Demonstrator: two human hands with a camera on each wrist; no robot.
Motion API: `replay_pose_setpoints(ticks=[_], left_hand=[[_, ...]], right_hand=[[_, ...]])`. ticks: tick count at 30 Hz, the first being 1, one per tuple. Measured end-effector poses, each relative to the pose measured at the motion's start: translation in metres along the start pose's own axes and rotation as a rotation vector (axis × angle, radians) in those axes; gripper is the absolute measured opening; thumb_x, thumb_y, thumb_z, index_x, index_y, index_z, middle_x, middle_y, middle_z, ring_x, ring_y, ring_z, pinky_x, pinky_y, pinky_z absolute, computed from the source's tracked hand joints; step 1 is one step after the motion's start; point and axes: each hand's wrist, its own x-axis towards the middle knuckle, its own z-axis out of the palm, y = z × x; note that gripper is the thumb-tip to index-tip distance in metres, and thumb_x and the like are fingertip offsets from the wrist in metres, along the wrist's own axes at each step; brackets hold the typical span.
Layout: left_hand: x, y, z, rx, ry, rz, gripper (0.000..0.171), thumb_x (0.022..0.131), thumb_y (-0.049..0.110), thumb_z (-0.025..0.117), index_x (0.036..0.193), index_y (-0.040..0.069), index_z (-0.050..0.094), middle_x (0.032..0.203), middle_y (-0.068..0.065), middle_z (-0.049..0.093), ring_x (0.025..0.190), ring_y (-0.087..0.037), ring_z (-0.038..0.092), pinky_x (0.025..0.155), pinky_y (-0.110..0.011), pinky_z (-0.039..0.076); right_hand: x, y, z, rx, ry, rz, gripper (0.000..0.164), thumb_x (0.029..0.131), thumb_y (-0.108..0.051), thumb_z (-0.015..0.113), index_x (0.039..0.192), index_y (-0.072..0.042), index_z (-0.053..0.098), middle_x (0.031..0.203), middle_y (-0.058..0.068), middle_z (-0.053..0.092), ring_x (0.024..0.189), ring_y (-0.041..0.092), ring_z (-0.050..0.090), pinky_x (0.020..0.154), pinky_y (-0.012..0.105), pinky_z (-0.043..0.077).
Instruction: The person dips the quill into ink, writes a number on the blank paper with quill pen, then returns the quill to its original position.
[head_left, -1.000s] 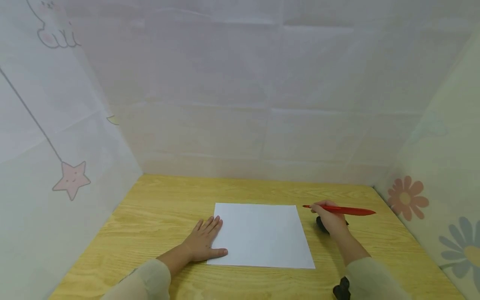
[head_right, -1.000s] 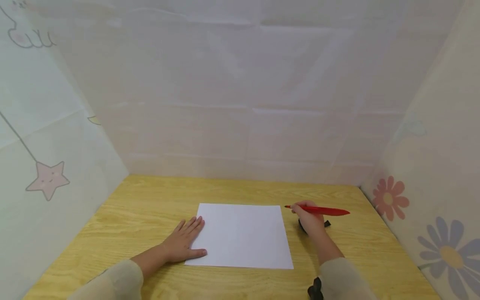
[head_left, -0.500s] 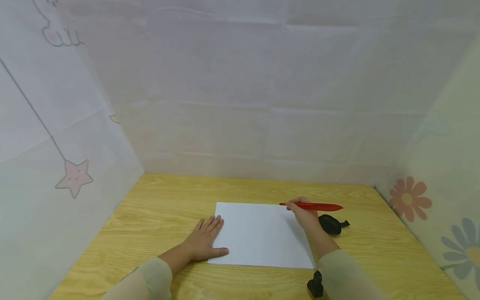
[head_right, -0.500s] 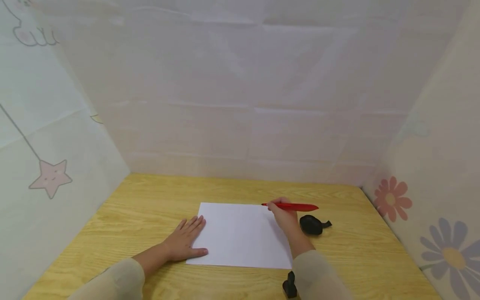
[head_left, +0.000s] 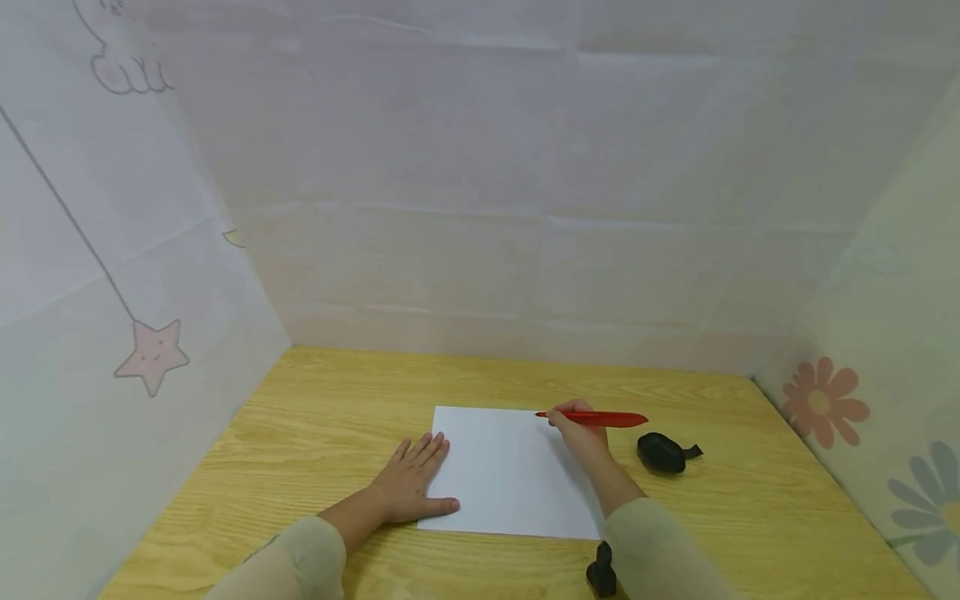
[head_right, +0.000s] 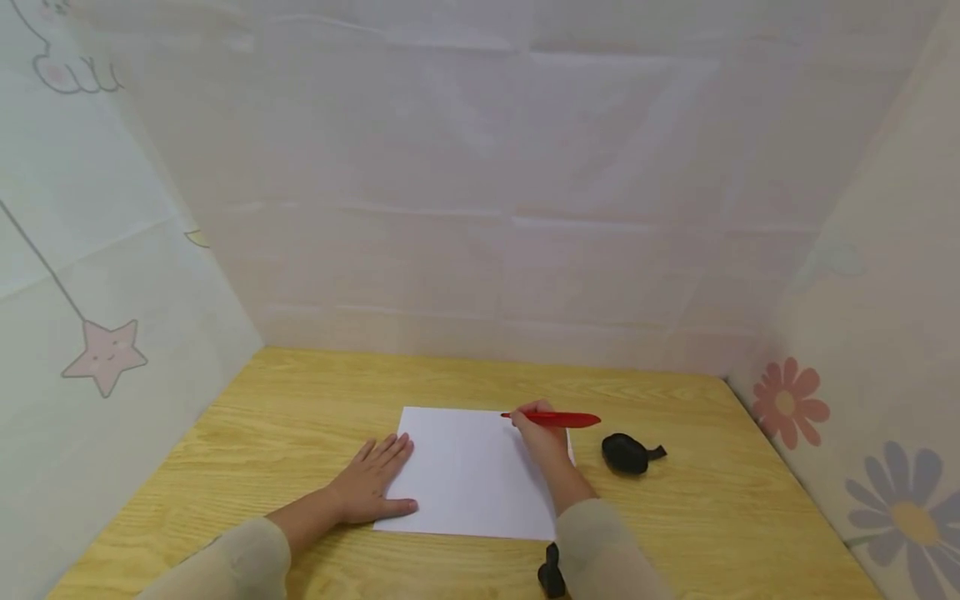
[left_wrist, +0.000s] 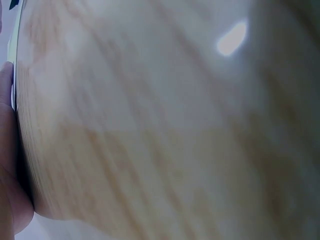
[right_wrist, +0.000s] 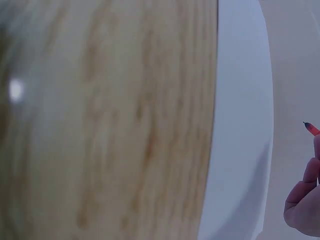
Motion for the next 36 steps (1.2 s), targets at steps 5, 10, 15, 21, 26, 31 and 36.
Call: replay_pose_setpoints(ticks=[5, 10, 15, 21, 26, 31, 36], left_hand=[[0.001, -0.001, 0.001, 0.001, -0.003, -0.004, 0.104, 0.087, 0.078, 0.040, 0.157, 0.006, 0.016, 0.166, -0.011, 0.010, 0.154, -0.030, 0.007, 0.122, -0.056, 0.004], [0.003, -0.002, 0.004, 0.007, -0.012, -0.018, 0.103, 0.087, 0.078, 0.040, 0.158, 0.008, 0.014, 0.166, -0.009, 0.008, 0.154, -0.028, 0.005, 0.123, -0.054, 0.003], [0.003, -0.002, 0.005, 0.017, -0.016, -0.028, 0.101, 0.087, 0.076, 0.043, 0.158, 0.009, 0.015, 0.166, -0.007, 0.007, 0.154, -0.026, 0.005, 0.123, -0.054, 0.003], [0.005, -0.003, 0.006, 0.023, -0.018, -0.031, 0.102, 0.087, 0.076, 0.043, 0.158, 0.009, 0.015, 0.166, -0.007, 0.007, 0.155, -0.026, 0.005, 0.123, -0.054, 0.003], [0.004, -0.002, 0.005, 0.017, -0.014, -0.026, 0.101, 0.088, 0.076, 0.043, 0.158, 0.008, 0.015, 0.166, -0.008, 0.008, 0.154, -0.027, 0.005, 0.123, -0.054, 0.003], [0.004, -0.003, 0.004, 0.015, -0.014, -0.024, 0.102, 0.087, 0.076, 0.043, 0.158, 0.008, 0.015, 0.166, -0.008, 0.008, 0.154, -0.027, 0.005, 0.123, -0.054, 0.003], [0.004, -0.003, 0.005, 0.023, -0.017, -0.027, 0.102, 0.088, 0.076, 0.042, 0.158, 0.009, 0.015, 0.166, -0.007, 0.007, 0.154, -0.026, 0.005, 0.123, -0.054, 0.003]], right_hand=[[0.002, 0.005, 0.012, 0.004, -0.008, -0.007, 0.010, 0.086, -0.019, 0.069, 0.088, -0.009, 0.066, 0.073, -0.009, 0.066, 0.082, 0.019, 0.048, 0.071, 0.029, 0.038], [0.003, 0.008, 0.021, 0.008, -0.007, -0.014, 0.010, 0.086, -0.016, 0.068, 0.089, -0.007, 0.065, 0.075, -0.006, 0.064, 0.082, 0.019, 0.049, 0.072, 0.028, 0.040], [0.003, 0.010, 0.025, -0.001, 0.001, -0.019, 0.011, 0.086, -0.016, 0.067, 0.091, -0.006, 0.065, 0.077, -0.004, 0.064, 0.080, 0.018, 0.050, 0.071, 0.028, 0.041], [0.003, 0.011, 0.030, -0.005, -0.009, -0.010, 0.012, 0.086, -0.014, 0.068, 0.092, -0.005, 0.065, 0.077, -0.003, 0.064, 0.078, 0.017, 0.050, 0.069, 0.026, 0.042], [0.002, 0.012, 0.034, -0.010, -0.016, -0.006, 0.011, 0.087, -0.013, 0.067, 0.093, -0.005, 0.064, 0.081, -0.001, 0.064, 0.080, 0.017, 0.052, 0.070, 0.025, 0.042], [0.001, 0.013, 0.035, -0.015, -0.012, -0.001, 0.011, 0.088, -0.014, 0.066, 0.093, -0.005, 0.064, 0.083, 0.001, 0.064, 0.081, 0.019, 0.052, 0.070, 0.025, 0.043], [0.001, 0.013, 0.036, -0.006, -0.010, 0.025, 0.010, 0.088, -0.013, 0.066, 0.093, -0.006, 0.063, 0.086, 0.003, 0.063, 0.083, 0.020, 0.052, 0.070, 0.025, 0.043]])
